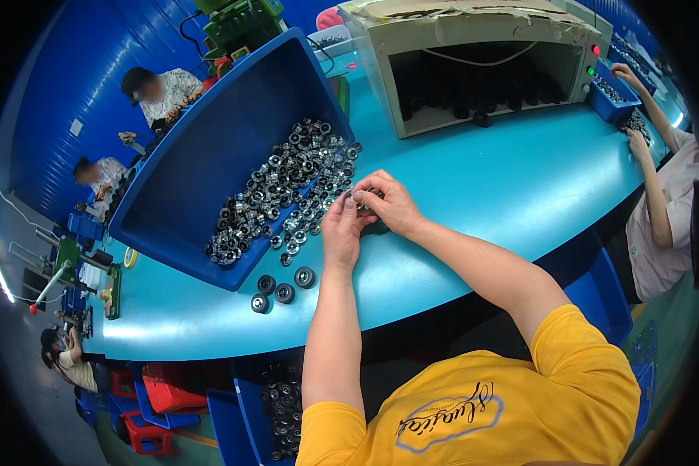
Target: Manually assemble small circular plastic and metal parts at a factory workstation.
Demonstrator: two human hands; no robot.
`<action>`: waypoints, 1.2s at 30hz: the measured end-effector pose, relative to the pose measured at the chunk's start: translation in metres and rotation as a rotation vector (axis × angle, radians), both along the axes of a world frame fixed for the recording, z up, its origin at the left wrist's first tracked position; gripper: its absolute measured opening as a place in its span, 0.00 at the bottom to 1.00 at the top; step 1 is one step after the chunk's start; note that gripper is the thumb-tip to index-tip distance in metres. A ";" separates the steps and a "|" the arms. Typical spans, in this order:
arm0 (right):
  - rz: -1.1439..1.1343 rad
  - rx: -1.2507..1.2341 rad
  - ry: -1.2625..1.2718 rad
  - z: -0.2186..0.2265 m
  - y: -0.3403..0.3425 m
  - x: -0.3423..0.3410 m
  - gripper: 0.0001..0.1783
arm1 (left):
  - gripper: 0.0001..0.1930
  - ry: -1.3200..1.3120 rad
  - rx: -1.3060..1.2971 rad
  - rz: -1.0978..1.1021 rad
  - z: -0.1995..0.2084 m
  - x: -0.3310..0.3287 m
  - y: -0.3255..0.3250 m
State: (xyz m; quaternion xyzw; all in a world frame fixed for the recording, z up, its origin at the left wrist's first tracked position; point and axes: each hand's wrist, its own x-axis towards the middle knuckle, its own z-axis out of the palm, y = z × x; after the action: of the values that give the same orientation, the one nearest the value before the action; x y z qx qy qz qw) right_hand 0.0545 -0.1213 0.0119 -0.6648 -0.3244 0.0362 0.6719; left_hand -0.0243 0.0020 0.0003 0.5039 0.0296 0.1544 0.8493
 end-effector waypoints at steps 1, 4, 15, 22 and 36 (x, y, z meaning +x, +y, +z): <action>0.034 0.024 0.065 -0.002 0.000 0.002 0.09 | 0.19 0.010 0.042 0.008 0.000 0.000 -0.001; 0.135 0.130 0.286 -0.007 -0.002 0.004 0.11 | 0.19 0.032 0.116 0.023 0.003 -0.001 -0.006; 0.335 0.163 0.563 0.002 -0.006 0.002 0.15 | 0.16 -0.044 0.313 0.206 -0.004 -0.005 -0.007; 0.350 0.177 0.523 -0.001 -0.006 0.003 0.15 | 0.15 0.012 0.430 0.250 0.002 -0.005 -0.013; 0.228 -0.037 0.331 -0.002 -0.009 0.006 0.19 | 0.17 0.083 0.584 0.158 0.009 -0.007 -0.020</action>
State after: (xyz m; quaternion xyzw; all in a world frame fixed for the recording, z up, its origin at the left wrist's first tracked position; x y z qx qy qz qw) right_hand 0.0609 -0.1298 0.0096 -0.6210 -0.2820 0.2265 0.6954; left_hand -0.0317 -0.0180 0.0092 0.7288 0.0576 0.2012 0.6520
